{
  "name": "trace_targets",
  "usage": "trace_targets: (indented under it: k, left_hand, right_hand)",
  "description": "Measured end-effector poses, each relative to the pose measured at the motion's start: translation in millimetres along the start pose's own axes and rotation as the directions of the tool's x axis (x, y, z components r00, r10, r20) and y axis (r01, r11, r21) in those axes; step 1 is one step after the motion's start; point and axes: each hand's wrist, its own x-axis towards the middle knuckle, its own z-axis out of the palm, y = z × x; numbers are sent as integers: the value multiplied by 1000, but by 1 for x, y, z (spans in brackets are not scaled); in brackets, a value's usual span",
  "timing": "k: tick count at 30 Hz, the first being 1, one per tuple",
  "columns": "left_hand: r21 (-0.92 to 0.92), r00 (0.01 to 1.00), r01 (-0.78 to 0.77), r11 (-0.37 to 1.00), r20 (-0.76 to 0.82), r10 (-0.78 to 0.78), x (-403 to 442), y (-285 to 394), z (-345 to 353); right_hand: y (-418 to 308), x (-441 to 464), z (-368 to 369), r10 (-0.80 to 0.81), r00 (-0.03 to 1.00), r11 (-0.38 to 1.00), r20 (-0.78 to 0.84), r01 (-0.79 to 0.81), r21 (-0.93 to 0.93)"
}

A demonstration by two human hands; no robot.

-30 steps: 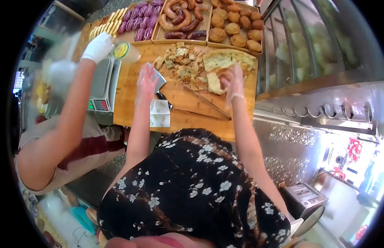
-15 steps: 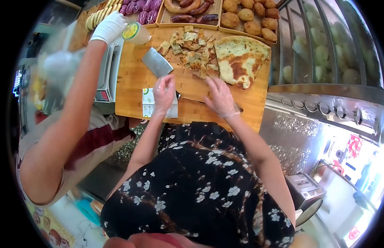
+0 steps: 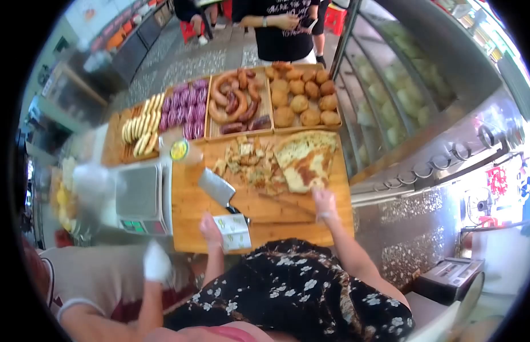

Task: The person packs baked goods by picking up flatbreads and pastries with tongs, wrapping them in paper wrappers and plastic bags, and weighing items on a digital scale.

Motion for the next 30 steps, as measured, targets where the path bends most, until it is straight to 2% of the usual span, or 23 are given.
trace_targets:
  k: [1,2,3,4,5,6,7,9,11,13,15,16,17,18,20,21,22,23,24,27,29,30]
  left_hand:
    - [-41,998,20,999,67,-17,-15,13,3]
    - [-74,982,-9,997,189,23,-19,-9,10]
    - [-39,976,-63,997,207,70,-33,18,18]
    - [-48,956,-37,998,291,49,-43,28,27]
    - [-69,931,-166,984,318,179,-49,33,39]
    - [-1,900,-262,965,361,245,-53,34,49]
    - [77,846,-295,952,485,223,-56,51,51]
    - [-131,664,-619,775,439,605,-59,69,60]
    - [-91,636,-640,763,496,592,-57,75,63]
    - [-38,618,-648,761,558,554,-59,76,60]
    - [-60,591,-722,689,463,660,-55,81,63]
    - [-58,635,-679,732,454,625,-56,91,62]
    - [-56,633,-683,728,450,629,-55,90,62]
    - [-72,658,-658,749,428,619,-56,90,62]
    - [-93,685,-630,771,402,608,-58,89,58]
    - [-70,692,-623,779,415,590,-61,89,56]
    - [-47,701,-613,788,428,571,-64,89,55]
    - [-49,704,-610,791,425,569,-66,85,55]
    - [-59,684,-614,787,458,568,-67,82,55]
    - [-73,657,-621,780,494,569,-70,85,52]
    - [-82,654,-626,776,488,579,-67,88,55]
    - [-76,657,-636,768,469,591,-66,87,55]
  right_hand:
    - [-8,-13,1,117,990,993,77,-116,-19]
    - [-12,-22,7,85,989,996,125,-84,-8]
    - [-15,-33,13,63,981,998,183,-64,-3]
    - [-20,-40,19,58,983,998,174,-60,8]
    - [-29,-44,25,-103,982,995,158,104,6]
    - [-37,-45,31,-262,955,964,142,264,-1]
    - [-57,-40,30,-269,954,963,129,270,5]
    - [-114,-26,7,-542,826,832,153,553,-41]
    - [-173,-15,-23,-654,752,756,80,651,71]
    - [-241,-19,-72,-772,632,626,63,739,248]
    - [-298,-20,-121,-902,423,318,-82,782,536]
    - [-317,-21,-149,-925,362,235,-115,783,576]
    - [-328,-23,-172,-935,307,143,-180,788,599]
    - [-330,-21,-190,-910,283,44,-302,792,609]
    - [-327,-10,-218,-726,304,-119,-617,828,548]
    - [-330,-1,-230,-671,293,-148,-681,847,510]
    - [-336,6,-246,-818,231,-128,-527,821,557]
    - [-346,12,-247,-821,230,-127,-523,819,559]
    - [-356,16,-243,-917,160,-92,-366,808,582]
    - [-363,21,-258,-939,202,-88,-279,642,762]
    - [-355,26,-266,-853,287,-194,-436,601,775]
    - [-347,27,-259,-837,313,-170,-449,631,757]
